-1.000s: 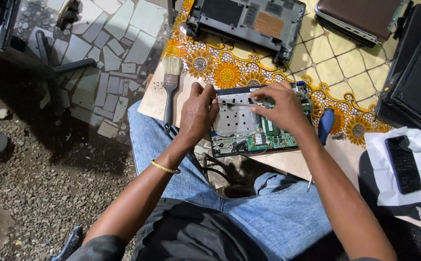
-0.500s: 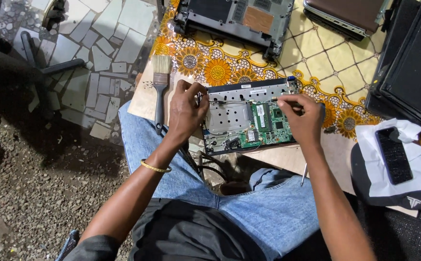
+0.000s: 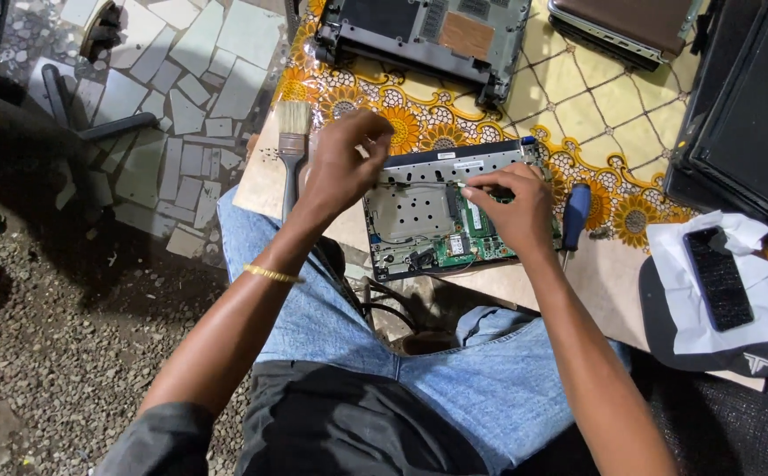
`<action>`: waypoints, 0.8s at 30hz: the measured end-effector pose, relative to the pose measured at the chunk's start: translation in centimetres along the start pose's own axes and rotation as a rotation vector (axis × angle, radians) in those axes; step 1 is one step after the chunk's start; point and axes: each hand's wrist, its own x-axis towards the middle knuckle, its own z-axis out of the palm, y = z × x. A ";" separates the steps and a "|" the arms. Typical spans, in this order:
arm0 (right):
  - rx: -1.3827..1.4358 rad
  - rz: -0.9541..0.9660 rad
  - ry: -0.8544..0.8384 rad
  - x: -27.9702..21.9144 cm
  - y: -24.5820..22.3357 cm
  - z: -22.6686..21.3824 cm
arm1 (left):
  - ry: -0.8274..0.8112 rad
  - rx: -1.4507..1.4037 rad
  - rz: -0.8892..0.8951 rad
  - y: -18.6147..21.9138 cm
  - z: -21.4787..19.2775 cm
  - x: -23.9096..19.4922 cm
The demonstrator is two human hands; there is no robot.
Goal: The person uses a screwdriver to remove screws from a disassembled laptop motherboard. They then use their hands to disconnect and manipulate small ribbon cables and connectors on the circuit board.
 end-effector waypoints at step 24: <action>0.032 0.035 0.036 0.5 0.9 1.9 | 0.110 0.261 -0.044 -2.0 -0.3 -9.1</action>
